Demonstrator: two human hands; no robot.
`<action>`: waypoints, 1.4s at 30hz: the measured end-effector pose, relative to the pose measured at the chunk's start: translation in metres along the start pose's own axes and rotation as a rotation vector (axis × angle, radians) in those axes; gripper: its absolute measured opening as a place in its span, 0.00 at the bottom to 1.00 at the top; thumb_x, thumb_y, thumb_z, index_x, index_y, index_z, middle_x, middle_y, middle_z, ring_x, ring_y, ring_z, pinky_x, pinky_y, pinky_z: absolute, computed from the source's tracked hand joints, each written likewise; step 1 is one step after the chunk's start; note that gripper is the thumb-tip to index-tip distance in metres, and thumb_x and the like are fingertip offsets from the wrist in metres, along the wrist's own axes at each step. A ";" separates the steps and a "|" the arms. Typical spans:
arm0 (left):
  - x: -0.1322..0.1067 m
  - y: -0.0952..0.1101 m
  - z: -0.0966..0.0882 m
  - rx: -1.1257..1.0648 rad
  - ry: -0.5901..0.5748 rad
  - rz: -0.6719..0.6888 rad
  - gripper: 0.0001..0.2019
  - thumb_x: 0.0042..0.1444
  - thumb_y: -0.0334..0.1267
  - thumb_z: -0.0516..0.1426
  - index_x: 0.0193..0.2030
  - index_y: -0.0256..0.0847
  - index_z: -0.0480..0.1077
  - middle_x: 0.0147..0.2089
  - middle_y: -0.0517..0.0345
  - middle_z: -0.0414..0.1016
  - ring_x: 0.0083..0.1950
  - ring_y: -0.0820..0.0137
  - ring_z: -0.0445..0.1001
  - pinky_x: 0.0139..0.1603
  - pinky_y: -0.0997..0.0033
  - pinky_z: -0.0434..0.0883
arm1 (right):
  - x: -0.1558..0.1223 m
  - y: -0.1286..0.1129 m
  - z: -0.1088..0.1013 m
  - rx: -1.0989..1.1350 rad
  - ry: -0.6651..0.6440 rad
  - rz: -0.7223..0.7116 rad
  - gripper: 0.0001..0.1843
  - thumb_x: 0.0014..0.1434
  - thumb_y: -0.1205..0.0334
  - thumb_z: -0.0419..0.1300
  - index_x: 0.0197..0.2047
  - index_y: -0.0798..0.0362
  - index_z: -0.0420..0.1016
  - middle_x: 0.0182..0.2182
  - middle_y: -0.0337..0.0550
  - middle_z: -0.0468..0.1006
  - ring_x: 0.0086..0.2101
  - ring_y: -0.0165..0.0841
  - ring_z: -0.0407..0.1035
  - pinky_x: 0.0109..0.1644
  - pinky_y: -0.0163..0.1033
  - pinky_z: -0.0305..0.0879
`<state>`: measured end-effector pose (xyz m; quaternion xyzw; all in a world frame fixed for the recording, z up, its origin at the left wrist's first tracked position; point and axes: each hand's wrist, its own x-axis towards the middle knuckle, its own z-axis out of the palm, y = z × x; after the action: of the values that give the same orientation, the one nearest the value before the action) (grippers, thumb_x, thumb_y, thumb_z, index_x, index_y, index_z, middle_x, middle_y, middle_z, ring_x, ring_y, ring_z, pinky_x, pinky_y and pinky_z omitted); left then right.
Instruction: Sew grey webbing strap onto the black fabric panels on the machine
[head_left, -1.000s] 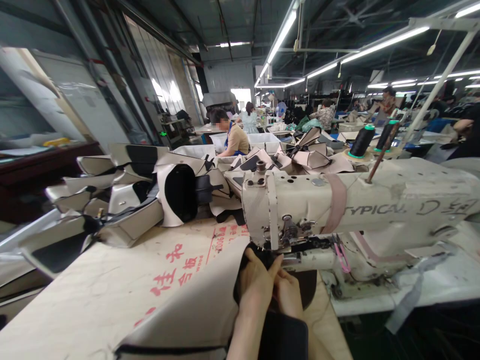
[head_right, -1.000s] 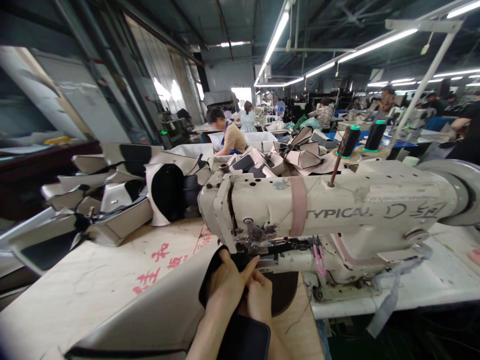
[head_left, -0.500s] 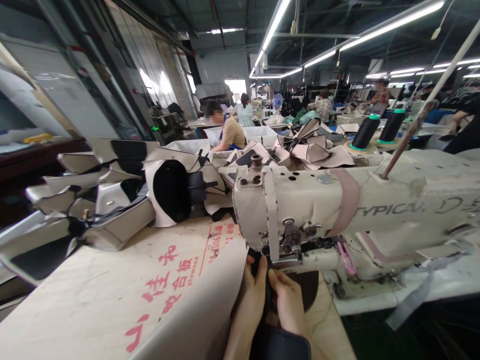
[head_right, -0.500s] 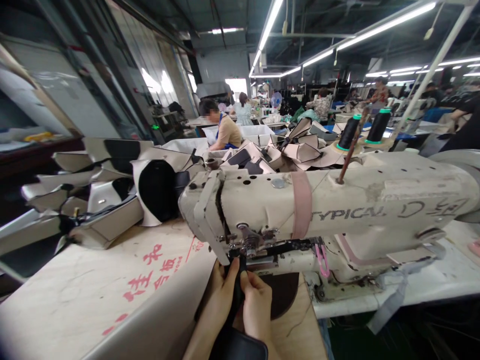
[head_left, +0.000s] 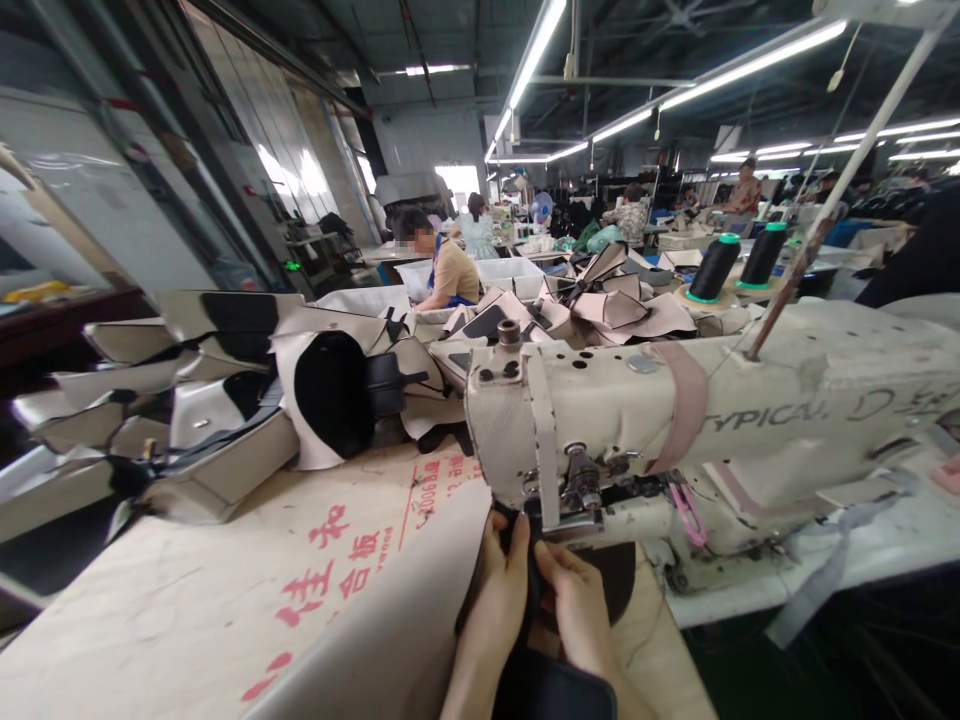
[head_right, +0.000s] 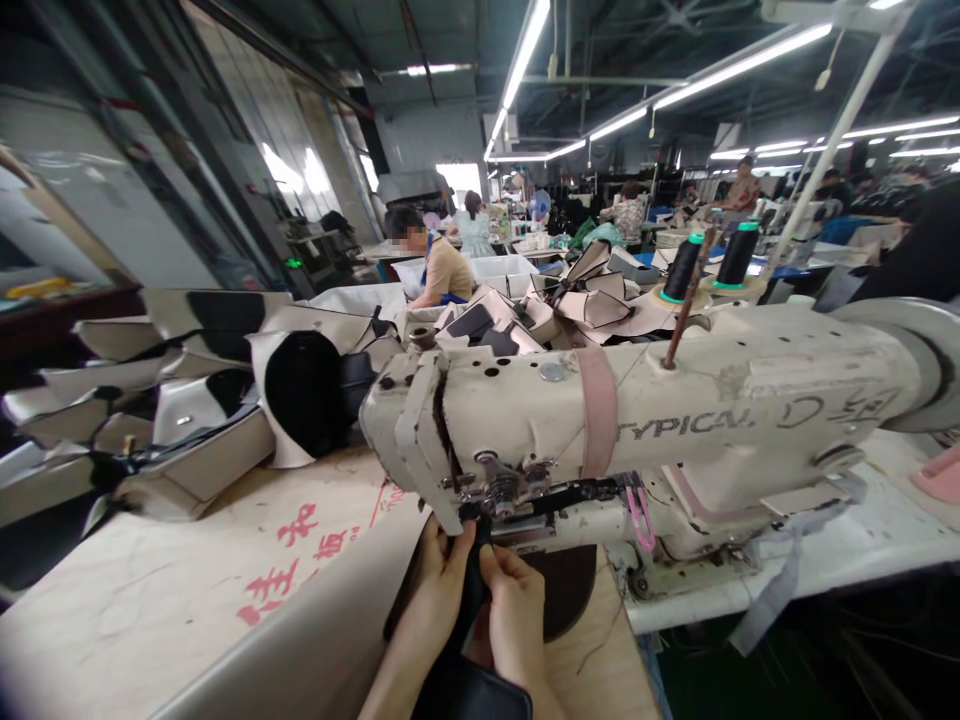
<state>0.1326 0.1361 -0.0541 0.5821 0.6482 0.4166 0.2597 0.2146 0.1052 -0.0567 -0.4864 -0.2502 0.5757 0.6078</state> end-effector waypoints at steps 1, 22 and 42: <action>0.000 0.001 0.000 -0.007 -0.003 -0.005 0.12 0.55 0.45 0.49 0.43 0.44 0.63 0.43 0.52 0.74 0.49 0.63 0.72 0.51 0.65 0.65 | 0.000 -0.001 -0.002 0.003 -0.004 0.015 0.20 0.43 0.46 0.63 0.27 0.56 0.78 0.17 0.39 0.71 0.19 0.28 0.60 0.21 0.32 0.53; 0.000 0.015 -0.004 0.033 -0.025 -0.071 0.08 0.55 0.41 0.50 0.39 0.43 0.64 0.29 0.56 0.72 0.36 0.64 0.73 0.40 0.67 0.67 | 0.004 -0.003 -0.001 0.101 0.006 0.164 0.18 0.37 0.47 0.63 0.18 0.53 0.64 0.11 0.29 0.53 0.16 0.22 0.40 0.20 0.33 0.34; 0.004 0.011 -0.001 0.068 0.074 -0.072 0.08 0.51 0.45 0.53 0.32 0.44 0.60 0.28 0.60 0.68 0.36 0.64 0.71 0.41 0.66 0.65 | 0.005 -0.127 -0.277 -1.610 0.553 -1.185 0.25 0.59 0.54 0.53 0.53 0.63 0.68 0.48 0.56 0.71 0.50 0.50 0.64 0.59 0.55 0.52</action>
<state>0.1370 0.1396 -0.0435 0.5509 0.6920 0.4059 0.2303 0.5133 0.0430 -0.0578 -0.6627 -0.6116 -0.2851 0.3246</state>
